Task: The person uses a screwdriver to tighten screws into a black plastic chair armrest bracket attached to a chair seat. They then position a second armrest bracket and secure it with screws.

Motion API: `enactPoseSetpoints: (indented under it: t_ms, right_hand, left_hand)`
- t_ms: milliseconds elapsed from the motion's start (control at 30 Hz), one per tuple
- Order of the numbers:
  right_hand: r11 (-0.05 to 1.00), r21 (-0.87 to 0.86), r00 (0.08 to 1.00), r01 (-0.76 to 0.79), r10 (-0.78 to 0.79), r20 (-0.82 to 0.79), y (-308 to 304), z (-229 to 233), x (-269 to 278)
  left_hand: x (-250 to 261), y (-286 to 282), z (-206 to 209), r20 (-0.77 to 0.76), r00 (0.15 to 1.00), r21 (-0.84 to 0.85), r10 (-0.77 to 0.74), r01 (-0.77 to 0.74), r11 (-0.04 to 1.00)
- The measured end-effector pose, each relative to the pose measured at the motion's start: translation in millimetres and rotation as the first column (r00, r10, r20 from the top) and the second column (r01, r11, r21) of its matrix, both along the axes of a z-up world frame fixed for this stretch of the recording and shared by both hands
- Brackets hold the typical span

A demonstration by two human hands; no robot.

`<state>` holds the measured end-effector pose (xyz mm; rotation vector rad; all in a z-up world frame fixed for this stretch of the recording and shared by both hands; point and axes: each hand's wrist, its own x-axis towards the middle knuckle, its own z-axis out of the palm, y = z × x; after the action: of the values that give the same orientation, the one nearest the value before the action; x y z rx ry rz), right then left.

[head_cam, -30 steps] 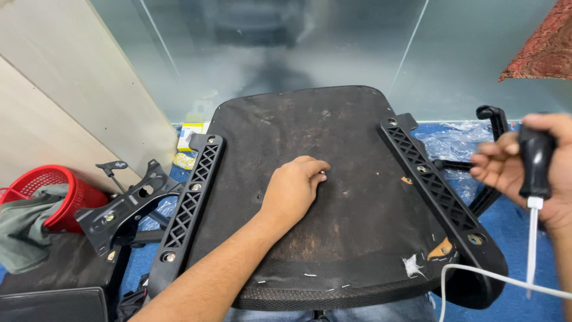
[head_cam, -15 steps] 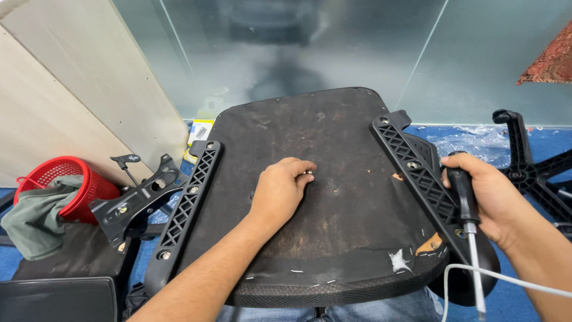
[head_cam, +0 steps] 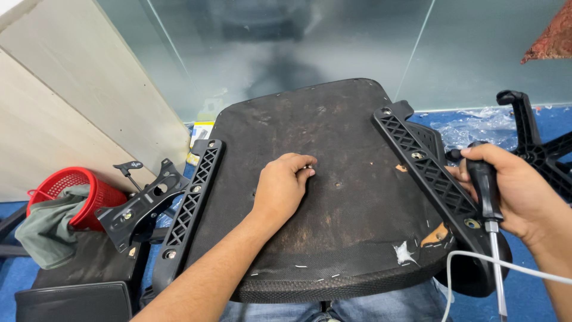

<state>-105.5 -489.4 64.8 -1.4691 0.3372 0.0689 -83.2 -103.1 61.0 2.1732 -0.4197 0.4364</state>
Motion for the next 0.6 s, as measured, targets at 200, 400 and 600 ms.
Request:
enactPoseSetpoints:
  t_ms: [200, 400, 600]
  right_hand:
    - [0.908, -0.395, 0.990, 0.140, -0.120, 0.075, 18.2, 30.0, -11.7]
    - [0.950, -0.308, 0.994, 0.050, -0.018, 0.106, 63.3, 84.4, 15.5]
    - [0.579, -0.745, 0.943, -0.331, 0.228, -0.242, 164.4, 89.4, 53.0]
  left_hand:
    - [8.0, -5.5, -3.3, -0.157, 0.987, -0.227, -0.029, -0.008, 0.974]
    - [32.2, -35.5, -6.0, -0.535, 0.772, -0.682, -0.342, -0.156, 0.715]
    - [47.2, -50.1, -7.3, -0.501, 0.657, -0.741, -0.563, 0.010, 0.672]
